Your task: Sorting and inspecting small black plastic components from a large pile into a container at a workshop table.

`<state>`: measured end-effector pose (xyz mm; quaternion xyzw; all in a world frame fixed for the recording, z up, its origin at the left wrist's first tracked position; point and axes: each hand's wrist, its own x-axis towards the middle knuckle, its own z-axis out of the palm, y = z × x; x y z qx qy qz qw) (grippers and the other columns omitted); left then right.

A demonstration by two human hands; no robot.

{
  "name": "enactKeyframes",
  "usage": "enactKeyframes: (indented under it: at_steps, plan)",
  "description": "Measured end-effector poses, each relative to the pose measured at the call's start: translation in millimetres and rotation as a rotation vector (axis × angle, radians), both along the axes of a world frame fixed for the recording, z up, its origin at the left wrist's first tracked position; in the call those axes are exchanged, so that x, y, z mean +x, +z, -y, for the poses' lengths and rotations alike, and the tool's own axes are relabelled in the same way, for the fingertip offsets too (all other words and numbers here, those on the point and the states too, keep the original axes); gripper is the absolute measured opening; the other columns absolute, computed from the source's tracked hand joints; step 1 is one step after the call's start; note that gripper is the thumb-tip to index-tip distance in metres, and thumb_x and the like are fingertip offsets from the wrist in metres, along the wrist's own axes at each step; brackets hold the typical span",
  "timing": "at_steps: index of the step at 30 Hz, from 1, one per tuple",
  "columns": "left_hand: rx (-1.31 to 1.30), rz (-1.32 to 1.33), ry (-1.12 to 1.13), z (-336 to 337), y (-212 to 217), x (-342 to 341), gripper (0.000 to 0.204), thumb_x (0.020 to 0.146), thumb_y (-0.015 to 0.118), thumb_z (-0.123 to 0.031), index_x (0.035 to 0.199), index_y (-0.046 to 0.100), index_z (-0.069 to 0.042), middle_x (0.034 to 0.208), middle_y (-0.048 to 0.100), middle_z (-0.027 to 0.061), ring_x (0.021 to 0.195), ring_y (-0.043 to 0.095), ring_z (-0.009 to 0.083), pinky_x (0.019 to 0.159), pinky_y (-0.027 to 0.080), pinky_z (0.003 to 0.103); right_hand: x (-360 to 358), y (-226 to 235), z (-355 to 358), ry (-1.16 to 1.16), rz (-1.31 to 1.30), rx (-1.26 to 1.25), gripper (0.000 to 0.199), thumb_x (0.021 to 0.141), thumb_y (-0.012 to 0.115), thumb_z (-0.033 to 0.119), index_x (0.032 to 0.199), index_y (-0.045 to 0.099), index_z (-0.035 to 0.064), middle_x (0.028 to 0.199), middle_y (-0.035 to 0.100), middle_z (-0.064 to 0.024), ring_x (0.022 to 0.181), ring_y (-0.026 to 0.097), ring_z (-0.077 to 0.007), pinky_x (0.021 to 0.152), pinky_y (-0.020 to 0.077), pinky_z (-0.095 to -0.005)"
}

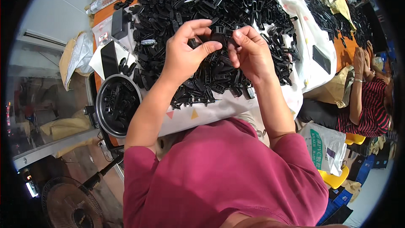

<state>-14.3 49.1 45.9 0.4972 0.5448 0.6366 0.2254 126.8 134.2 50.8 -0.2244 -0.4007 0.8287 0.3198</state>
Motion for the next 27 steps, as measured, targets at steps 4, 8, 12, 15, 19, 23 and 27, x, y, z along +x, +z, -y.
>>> enactKeyframes:
  at_steps: [4, 8, 12, 15, 19, 23, 27]
  plan:
    - [-0.045, -0.189, -0.004, 2, 9, -7, 0.034, 0.066, 0.073, -0.005, 0.097, 0.061, -0.002, 0.086, 0.06, 0.0015, 0.068, 0.047, 0.0053, 0.062, 0.04, 0.018, 5, 4, -6, 0.065, 0.031, -0.003, 0.013, 0.083, 0.056, 0.016, 0.079, 0.05, 0.0065, 0.062, 0.054, -0.0083, 0.041, 0.048, -0.0138, 0.034, 0.0346, -0.0219]
    - [0.035, -0.221, -0.013, 1, 10, -3, 0.029, 0.065, 0.073, -0.004, 0.092, 0.063, -0.003, 0.086, 0.061, 0.0021, 0.069, 0.048, 0.006, 0.063, 0.041, 0.018, 10, 6, -12, 0.076, -0.058, -0.012, 0.013, 0.084, 0.056, 0.016, 0.077, 0.05, 0.0066, 0.061, 0.054, -0.0089, 0.04, 0.048, -0.0143, 0.034, 0.0346, -0.0216]
    - [0.051, -0.237, -0.037, 2, 10, -2, 0.026, 0.065, 0.073, -0.007, 0.09, 0.064, -0.003, 0.085, 0.063, 0.007, 0.075, 0.058, 0.0142, 0.061, 0.046, 0.022, 14, 10, -13, 0.153, 0.057, 0.047, 0.014, 0.084, 0.056, 0.016, 0.074, 0.051, 0.0062, 0.062, 0.056, -0.0075, 0.039, 0.047, -0.0131, 0.032, 0.0344, -0.0211]
    - [0.009, -0.251, -0.036, 6, 12, -1, 0.026, 0.065, 0.073, -0.008, 0.088, 0.064, -0.002, 0.084, 0.063, 0.0075, 0.075, 0.059, 0.0144, 0.062, 0.046, 0.023, 19, 13, -14, 0.216, 0.158, 0.082, 0.014, 0.083, 0.058, 0.015, 0.074, 0.052, 0.0059, 0.061, 0.056, -0.0065, 0.039, 0.048, -0.0114, 0.031, 0.034, -0.02]
    - [0.038, -0.652, 0.054, 13, 15, 0, 0.025, 0.065, 0.073, -0.01, 0.087, 0.064, -0.002, 0.085, 0.063, 0.0087, 0.072, 0.059, 0.0146, 0.062, 0.047, 0.022, 19, 12, -16, 0.26, 0.277, 0.113, 0.016, 0.083, 0.059, 0.016, 0.073, 0.052, 0.0057, 0.06, 0.056, -0.0049, 0.04, 0.049, -0.0094, 0.032, 0.0353, -0.0189]
    - [0.005, -0.354, -0.007, 11, 10, 3, 0.03, 0.068, 0.072, -0.011, 0.096, 0.063, -0.003, 0.088, 0.063, 0.0072, 0.064, 0.057, 0.0112, 0.057, 0.046, 0.02, 13, 16, 1, 0.135, 0.239, 0.143, 0.017, 0.083, 0.058, 0.018, 0.075, 0.05, 0.0059, 0.062, 0.056, -0.0043, 0.041, 0.05, -0.0099, 0.035, 0.0382, -0.0192]
    - [-0.164, 0.349, -0.118, 8, -3, 14, 0.034, 0.076, 0.067, -0.013, 0.107, 0.058, -0.001, 0.09, 0.062, 0.0016, 0.059, 0.049, 0.0043, 0.053, 0.042, 0.017, 0, 1, 15, -0.194, 0.516, 0.76, 0.019, 0.08, 0.063, 0.015, 0.088, 0.052, 0.0011, 0.069, 0.059, -0.0052, 0.05, 0.051, -0.0063, 0.042, 0.041, -0.0182]
